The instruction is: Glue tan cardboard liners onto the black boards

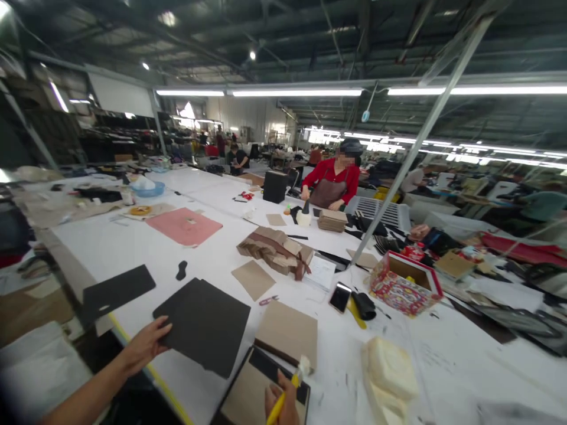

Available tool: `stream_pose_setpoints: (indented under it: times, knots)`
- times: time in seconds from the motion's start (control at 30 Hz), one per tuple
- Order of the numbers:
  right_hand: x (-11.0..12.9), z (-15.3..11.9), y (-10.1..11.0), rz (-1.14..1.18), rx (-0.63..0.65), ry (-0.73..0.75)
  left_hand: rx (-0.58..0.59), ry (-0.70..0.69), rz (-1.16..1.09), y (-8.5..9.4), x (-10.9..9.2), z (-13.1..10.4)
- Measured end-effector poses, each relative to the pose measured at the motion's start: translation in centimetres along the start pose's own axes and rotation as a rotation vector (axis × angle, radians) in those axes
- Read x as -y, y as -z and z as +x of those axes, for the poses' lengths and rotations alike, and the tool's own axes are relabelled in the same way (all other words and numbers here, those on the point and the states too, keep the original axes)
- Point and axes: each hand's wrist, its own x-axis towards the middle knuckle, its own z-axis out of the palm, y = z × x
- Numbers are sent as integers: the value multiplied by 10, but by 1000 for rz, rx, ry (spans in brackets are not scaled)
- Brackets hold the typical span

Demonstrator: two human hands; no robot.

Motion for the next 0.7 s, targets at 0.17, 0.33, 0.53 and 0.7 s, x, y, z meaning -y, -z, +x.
stream_pose_setpoints:
  times: [0.17, 0.33, 0.53, 0.7]
  knots:
    - [15, -24, 35, -14, 124, -131, 125, 225, 10, -55, 85, -48]
    - [-28, -56, 60, -118, 33, -330, 290, 327, 277, -73, 147, -58]
    - [-61, -69, 68, -187, 43, -322, 362, -55, 1141, -79, 167, -44]
    - [-73, -59, 61, -327, 60, -207, 371, -126, 1427, -84, 165, -34]
